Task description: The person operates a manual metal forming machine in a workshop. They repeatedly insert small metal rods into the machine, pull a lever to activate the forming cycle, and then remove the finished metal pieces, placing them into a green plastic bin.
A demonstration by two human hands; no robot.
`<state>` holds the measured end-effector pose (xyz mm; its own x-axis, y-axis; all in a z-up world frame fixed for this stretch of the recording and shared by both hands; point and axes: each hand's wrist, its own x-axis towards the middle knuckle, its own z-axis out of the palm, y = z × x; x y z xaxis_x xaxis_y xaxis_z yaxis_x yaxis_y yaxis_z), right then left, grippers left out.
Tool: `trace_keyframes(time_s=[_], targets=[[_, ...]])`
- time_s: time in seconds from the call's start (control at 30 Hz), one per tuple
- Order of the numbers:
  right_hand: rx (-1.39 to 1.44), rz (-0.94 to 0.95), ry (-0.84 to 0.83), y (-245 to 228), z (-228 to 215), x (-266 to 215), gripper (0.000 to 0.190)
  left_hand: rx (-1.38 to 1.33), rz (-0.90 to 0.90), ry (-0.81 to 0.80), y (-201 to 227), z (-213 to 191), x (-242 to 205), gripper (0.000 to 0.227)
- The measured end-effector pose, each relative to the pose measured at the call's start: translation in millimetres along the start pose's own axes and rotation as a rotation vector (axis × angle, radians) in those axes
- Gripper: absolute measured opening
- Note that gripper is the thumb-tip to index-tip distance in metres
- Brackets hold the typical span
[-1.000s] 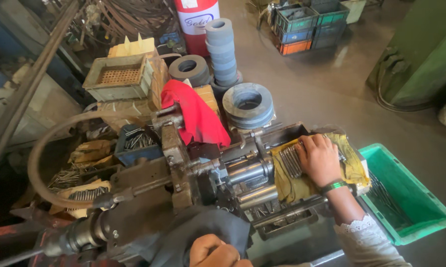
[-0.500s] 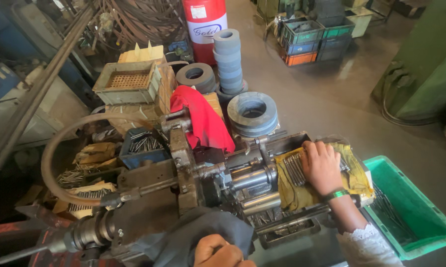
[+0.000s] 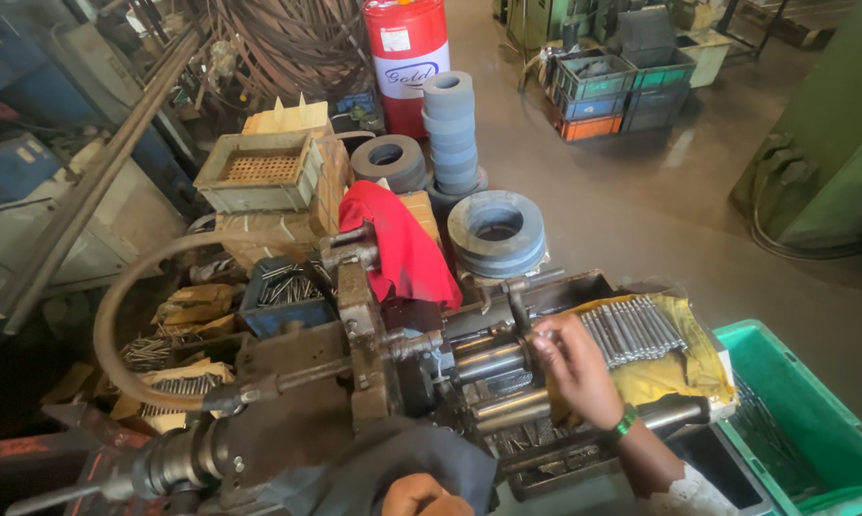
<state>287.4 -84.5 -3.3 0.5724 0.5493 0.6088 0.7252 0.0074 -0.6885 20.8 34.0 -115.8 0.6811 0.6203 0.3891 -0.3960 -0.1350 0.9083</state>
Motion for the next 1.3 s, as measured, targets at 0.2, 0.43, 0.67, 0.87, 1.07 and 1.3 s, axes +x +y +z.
trace_keyframes(time_s=[0.2, 0.43, 0.67, 0.87, 1.07, 1.3], targets=[[0.159, 0.177, -0.070, 9.0, 25.8, -1.0, 0.017, -0.033, -0.050, -0.018, -16.3, -11.9, -7.3, 0.020], [0.040, -0.074, -0.049, 11.0, 23.2, -4.5, 0.017, -0.055, -0.102, -0.088, -13.0, -3.1, -25.9, 0.019], [0.098, 0.190, -0.118, 8.4, 23.7, -6.2, 0.015, -0.044, -0.164, -0.228, 15.0, 8.2, -45.7, 0.019], [-0.028, -0.105, -0.120, 6.3, 23.2, -3.6, 0.016, -0.049, -0.200, -0.375, 40.2, 25.0, -47.5, 0.019], [0.130, 0.195, -0.163, 3.1, 25.2, -5.7, 0.014, -0.077, -0.244, -0.467, 62.7, 36.9, -57.0, 0.019], [0.047, 0.172, -0.178, 0.6, 25.4, -5.3, 0.013, -0.092, -0.265, -0.504, 88.7, 37.9, -67.3, 0.019]])
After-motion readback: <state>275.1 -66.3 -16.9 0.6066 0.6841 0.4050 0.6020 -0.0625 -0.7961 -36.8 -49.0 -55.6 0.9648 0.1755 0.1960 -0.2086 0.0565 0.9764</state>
